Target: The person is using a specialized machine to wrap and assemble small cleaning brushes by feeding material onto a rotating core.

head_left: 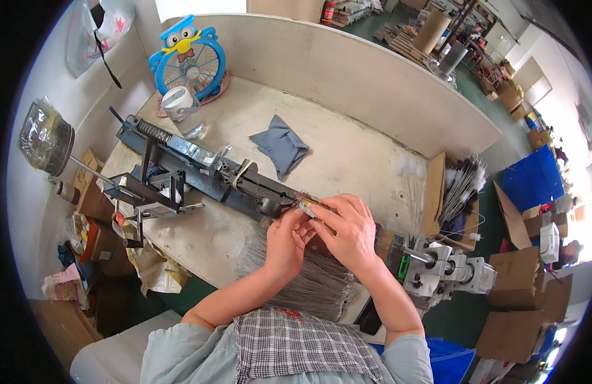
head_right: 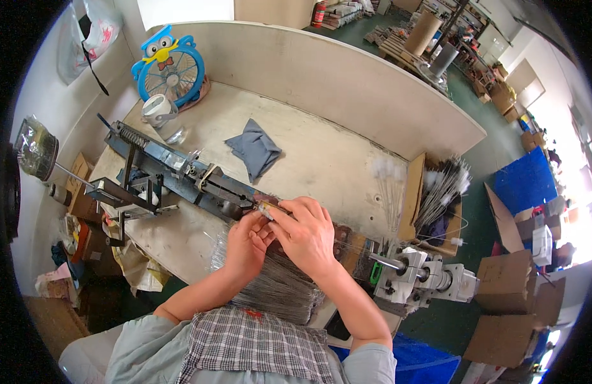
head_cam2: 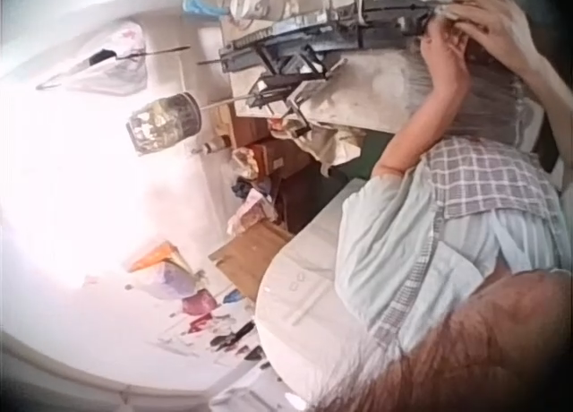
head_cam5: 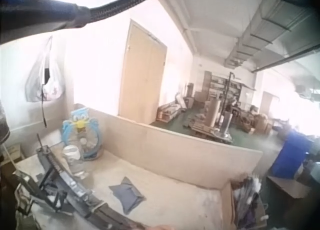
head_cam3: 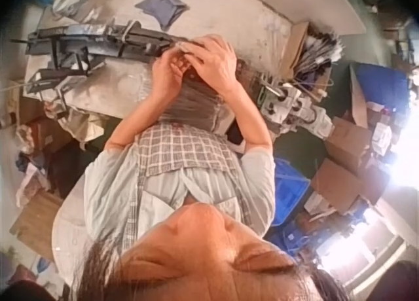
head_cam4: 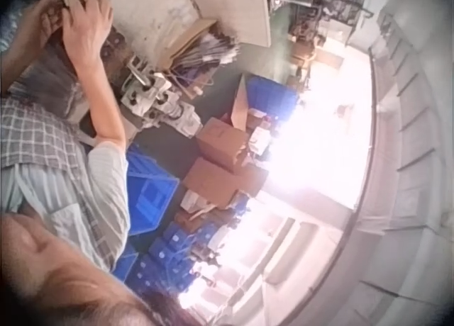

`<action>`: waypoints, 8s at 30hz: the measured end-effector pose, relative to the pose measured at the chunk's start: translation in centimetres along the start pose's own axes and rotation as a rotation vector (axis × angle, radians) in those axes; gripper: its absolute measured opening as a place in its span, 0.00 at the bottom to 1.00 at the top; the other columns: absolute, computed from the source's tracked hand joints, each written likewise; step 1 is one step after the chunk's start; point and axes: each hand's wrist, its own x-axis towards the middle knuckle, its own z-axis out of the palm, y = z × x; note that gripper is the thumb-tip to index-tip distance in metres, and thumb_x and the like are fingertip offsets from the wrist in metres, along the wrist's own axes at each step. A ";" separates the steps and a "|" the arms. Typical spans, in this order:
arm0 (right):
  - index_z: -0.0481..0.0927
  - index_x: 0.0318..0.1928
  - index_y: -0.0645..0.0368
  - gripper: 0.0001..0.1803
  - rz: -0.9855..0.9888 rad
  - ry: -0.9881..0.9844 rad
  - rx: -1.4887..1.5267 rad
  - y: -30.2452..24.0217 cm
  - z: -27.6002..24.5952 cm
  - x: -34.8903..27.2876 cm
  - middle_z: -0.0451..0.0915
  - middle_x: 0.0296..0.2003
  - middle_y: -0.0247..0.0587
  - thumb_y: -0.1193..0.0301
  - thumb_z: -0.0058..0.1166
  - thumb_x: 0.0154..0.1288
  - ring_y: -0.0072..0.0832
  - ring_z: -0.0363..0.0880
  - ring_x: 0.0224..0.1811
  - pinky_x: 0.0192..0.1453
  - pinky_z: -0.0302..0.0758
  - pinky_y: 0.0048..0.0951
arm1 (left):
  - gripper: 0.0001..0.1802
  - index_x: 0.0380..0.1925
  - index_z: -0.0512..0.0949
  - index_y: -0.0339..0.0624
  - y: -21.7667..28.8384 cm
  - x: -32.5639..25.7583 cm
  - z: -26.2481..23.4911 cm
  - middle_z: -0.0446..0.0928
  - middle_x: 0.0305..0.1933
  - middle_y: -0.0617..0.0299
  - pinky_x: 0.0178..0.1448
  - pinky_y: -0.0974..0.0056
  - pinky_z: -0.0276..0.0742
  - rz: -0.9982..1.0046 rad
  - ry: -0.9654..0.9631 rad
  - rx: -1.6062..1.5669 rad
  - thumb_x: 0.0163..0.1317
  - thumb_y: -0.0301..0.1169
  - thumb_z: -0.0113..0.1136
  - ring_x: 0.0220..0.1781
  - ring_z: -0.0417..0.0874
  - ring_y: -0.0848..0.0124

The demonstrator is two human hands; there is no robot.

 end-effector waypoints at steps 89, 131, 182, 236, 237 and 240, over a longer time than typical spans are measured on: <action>0.79 0.34 0.53 0.08 0.262 -0.449 -0.099 1.1 -3.4 -13.5 0.75 0.31 0.35 0.75 0.52 0.51 0.32 0.79 0.34 0.33 0.76 0.31 | 0.24 0.36 0.75 0.42 22.9 -4.7 -32.3 0.75 0.31 0.67 0.33 0.72 0.70 0.393 0.473 0.145 0.52 0.50 0.66 0.29 0.74 0.78; 0.74 0.31 0.54 0.03 0.406 -0.811 -0.571 -0.7 -7.6 -13.0 0.76 0.23 0.38 0.71 0.49 0.56 0.34 0.81 0.25 0.25 0.77 0.34 | 0.16 0.48 0.72 0.37 -3.9 0.8 5.6 0.75 0.34 0.54 0.29 0.63 0.76 0.568 -0.898 1.486 0.60 0.28 0.50 0.26 0.81 0.65; 0.84 0.25 0.50 0.04 -0.038 -0.207 0.290 3.3 -2.6 0.4 0.78 0.21 0.30 0.66 0.64 0.47 0.31 0.74 0.29 0.32 0.73 0.31 | 0.21 0.48 0.76 0.39 1.2 -2.1 -2.5 0.77 0.29 0.64 0.34 0.72 0.73 -0.295 -0.134 0.572 0.66 0.44 0.51 0.27 0.75 0.77; 0.80 0.39 0.54 0.08 0.248 -0.413 0.171 -0.4 0.8 -3.8 0.80 0.28 0.43 0.69 0.55 0.59 0.41 0.78 0.27 0.33 0.74 0.38 | 0.07 0.31 0.78 0.44 14.9 -0.4 -18.1 0.75 0.25 0.71 0.34 0.70 0.72 0.108 0.509 0.071 0.60 0.35 0.58 0.26 0.74 0.79; 0.80 0.39 0.54 0.08 0.261 -0.381 0.205 -0.4 0.1 -3.9 0.80 0.28 0.42 0.70 0.55 0.58 0.41 0.78 0.28 0.33 0.74 0.37 | 0.07 0.31 0.78 0.44 14.4 -0.2 -17.9 0.75 0.25 0.71 0.34 0.70 0.72 0.094 0.505 0.067 0.60 0.35 0.58 0.26 0.74 0.79; 0.80 0.38 0.57 0.09 0.093 -0.229 0.094 -0.5 -3.0 -3.2 0.80 0.27 0.39 0.72 0.56 0.56 0.40 0.78 0.30 0.35 0.73 0.36 | 0.06 0.28 0.77 0.41 10.9 0.3 -16.1 0.74 0.24 0.66 0.31 0.70 0.70 0.171 0.392 0.128 0.59 0.32 0.56 0.24 0.73 0.78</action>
